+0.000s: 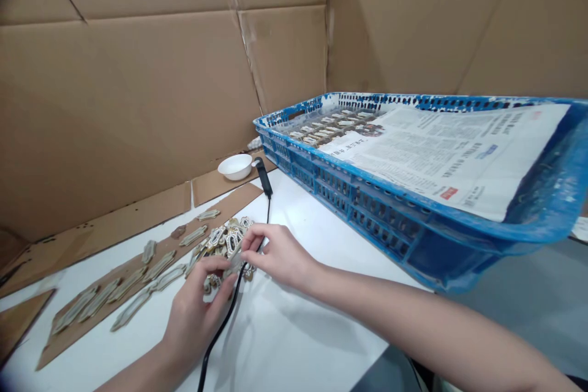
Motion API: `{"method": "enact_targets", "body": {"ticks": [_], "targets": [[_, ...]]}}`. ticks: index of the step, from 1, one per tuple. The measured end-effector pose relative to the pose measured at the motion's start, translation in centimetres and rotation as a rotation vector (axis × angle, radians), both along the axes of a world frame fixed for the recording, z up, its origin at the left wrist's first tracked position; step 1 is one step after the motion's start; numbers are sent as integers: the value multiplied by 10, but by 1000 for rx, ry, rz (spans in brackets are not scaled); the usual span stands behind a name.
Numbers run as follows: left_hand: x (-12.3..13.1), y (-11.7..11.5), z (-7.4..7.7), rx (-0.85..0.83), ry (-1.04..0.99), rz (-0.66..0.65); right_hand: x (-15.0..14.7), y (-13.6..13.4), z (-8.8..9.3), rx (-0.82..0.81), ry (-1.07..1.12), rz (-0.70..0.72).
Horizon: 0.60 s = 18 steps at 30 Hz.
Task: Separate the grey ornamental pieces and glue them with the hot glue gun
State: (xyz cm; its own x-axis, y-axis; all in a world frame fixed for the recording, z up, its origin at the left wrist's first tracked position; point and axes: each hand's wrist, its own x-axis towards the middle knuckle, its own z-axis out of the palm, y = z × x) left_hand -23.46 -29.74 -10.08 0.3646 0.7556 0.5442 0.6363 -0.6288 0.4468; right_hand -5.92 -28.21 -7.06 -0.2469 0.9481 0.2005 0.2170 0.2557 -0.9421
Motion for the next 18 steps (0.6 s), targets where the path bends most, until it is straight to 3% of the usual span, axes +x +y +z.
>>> {"method": "enact_targets", "body": {"ticks": [8,12,15,18], "targets": [[0,-4,2,-28,-70,-33,-3,-5,-3,166,-107,-124],[0,-3,1,-165,-164,5,-4,-7,-7,117,-94,-204],[0,-3,3,-320,-268,57,-2,-8,-7,107,-124,-176],[1,-4,6,-458,-408,91,1,-8,-7,198,-212,-116]]}}
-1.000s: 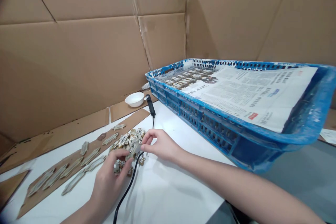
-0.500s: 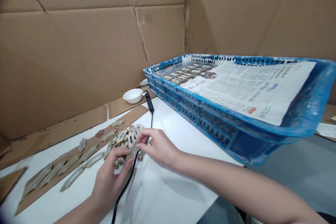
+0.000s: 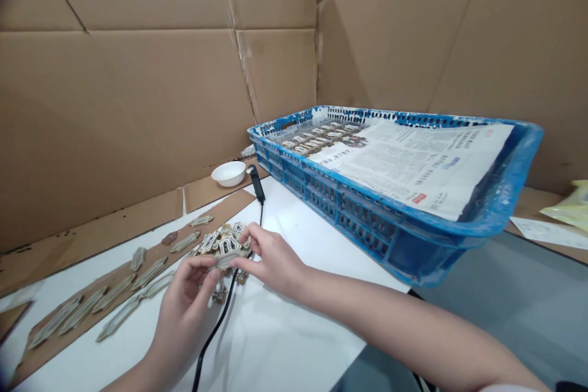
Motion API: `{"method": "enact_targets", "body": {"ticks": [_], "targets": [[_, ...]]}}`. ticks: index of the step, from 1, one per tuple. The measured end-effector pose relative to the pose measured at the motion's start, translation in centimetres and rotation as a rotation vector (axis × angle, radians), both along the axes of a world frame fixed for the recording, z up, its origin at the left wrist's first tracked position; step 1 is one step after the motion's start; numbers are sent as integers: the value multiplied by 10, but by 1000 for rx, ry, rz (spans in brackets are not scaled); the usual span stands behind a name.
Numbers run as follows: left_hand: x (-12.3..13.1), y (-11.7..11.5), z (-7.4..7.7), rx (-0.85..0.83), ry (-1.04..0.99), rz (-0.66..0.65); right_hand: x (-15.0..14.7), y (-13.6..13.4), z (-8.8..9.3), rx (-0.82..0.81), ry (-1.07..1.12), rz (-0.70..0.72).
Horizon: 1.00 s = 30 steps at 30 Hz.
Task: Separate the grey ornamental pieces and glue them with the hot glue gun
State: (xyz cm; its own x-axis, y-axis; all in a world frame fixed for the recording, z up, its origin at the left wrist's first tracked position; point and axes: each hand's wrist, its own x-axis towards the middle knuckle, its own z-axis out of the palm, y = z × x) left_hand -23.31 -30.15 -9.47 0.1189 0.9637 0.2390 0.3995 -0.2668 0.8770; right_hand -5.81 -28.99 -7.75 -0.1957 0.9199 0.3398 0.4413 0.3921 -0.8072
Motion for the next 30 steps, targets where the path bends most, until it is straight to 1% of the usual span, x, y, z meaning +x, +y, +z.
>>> {"method": "enact_targets", "body": {"ticks": [3,5,7,9,10,12,14,16,18,20,25,27,30], "targets": [[2,-2,1,-42,-66,0,2,-1,-3,117,-103,34],[4,-3,2,-25,-55,-7,2,-1,-4,185,-166,48],[3,-2,4,28,-26,14,4,1,-3,241,-219,49],[1,-1,6,126,34,65,8,6,0,263,-250,-27],[-1,1,7,188,79,89,11,10,3,256,-261,-103],[-8,4,9,307,182,110,19,19,7,195,-305,-294],[-15,7,10,384,265,104,27,27,9,105,-409,-428],[-22,10,8,420,325,104,34,32,7,0,-552,-483],[-27,13,6,419,379,127,38,34,4,-91,-690,-494],[-31,18,5,394,441,154,41,35,0,-140,-772,-496],[-36,31,3,335,612,172,43,37,-3,-165,-775,-497],[-36,34,1,311,664,165,43,37,-3,-145,-697,-482],[-34,33,-2,288,717,131,40,36,-4,-69,-523,-425]]}}
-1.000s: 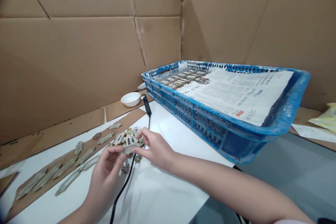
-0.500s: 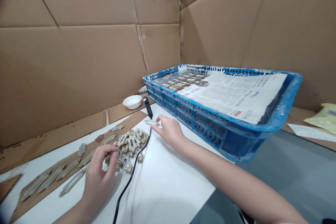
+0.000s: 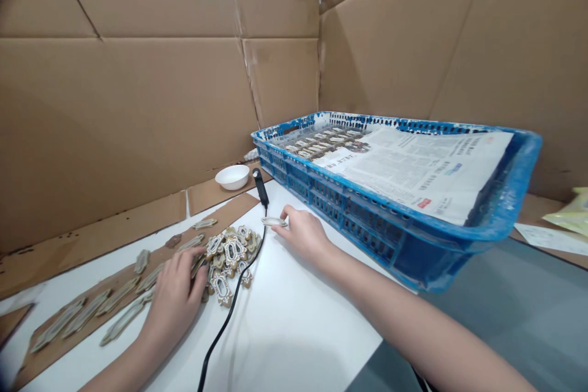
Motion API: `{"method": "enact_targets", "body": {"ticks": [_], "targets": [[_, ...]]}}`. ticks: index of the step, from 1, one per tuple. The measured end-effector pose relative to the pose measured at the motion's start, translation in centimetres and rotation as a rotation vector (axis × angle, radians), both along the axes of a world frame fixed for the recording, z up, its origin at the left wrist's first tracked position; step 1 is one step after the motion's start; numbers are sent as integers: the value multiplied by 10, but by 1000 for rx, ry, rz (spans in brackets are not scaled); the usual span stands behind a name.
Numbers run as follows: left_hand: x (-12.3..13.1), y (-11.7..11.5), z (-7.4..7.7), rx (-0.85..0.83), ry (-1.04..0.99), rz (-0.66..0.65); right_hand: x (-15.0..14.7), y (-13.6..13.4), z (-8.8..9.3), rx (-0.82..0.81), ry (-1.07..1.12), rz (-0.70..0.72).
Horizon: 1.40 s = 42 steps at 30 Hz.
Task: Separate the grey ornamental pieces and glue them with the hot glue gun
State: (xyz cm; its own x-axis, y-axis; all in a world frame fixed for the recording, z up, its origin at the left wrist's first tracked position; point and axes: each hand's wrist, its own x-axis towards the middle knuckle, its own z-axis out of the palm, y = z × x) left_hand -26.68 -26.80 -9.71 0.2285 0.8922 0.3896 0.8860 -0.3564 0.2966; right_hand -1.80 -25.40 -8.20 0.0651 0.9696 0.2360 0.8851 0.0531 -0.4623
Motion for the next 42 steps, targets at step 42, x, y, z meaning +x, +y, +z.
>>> {"method": "enact_targets", "body": {"ticks": [42], "targets": [[-7,12,2,-146,-587,103,-31,30,20,-653,1040,203]]}}
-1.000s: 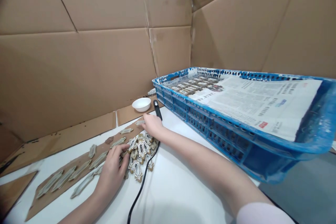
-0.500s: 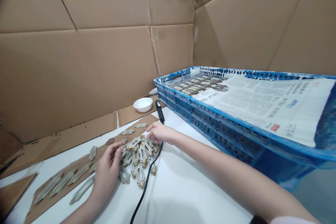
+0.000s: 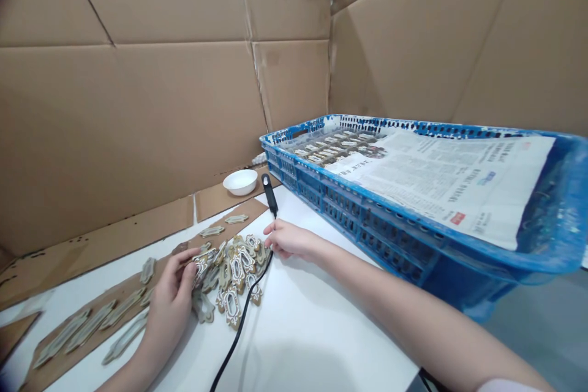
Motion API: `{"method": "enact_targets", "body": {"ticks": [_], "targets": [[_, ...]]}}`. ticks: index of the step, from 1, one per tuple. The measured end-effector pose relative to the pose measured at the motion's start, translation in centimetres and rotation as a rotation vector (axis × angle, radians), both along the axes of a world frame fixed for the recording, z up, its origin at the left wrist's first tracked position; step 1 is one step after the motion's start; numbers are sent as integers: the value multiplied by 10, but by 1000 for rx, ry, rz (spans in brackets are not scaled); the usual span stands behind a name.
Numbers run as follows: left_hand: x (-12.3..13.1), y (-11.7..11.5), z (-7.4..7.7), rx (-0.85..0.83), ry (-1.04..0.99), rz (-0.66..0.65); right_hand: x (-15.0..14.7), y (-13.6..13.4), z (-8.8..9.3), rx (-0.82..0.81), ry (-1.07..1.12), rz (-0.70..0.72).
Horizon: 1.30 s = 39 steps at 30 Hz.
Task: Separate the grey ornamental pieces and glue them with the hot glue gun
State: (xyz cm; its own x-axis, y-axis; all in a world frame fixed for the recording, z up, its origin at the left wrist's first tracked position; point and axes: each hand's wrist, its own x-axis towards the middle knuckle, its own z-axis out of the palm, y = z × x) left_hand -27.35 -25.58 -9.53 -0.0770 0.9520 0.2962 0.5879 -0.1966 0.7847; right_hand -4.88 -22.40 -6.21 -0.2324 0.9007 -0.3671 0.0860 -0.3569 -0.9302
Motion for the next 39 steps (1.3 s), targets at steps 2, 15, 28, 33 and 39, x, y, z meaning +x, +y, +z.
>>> {"method": "enact_targets", "body": {"ticks": [2,15,28,33,39], "targets": [[1,-1,0,14,3,-23,1,0,1,-8,7,5],[2,1,-7,5,28,-177,9,7,-11,145,9,125],[7,-6,-13,378,470,-217,10,18,-16,287,-130,-171],[4,-11,-9,494,518,-194,8,11,-13,359,-162,-185],[0,-15,-5,548,518,-306,2,1,-8,350,-99,-65]]}}
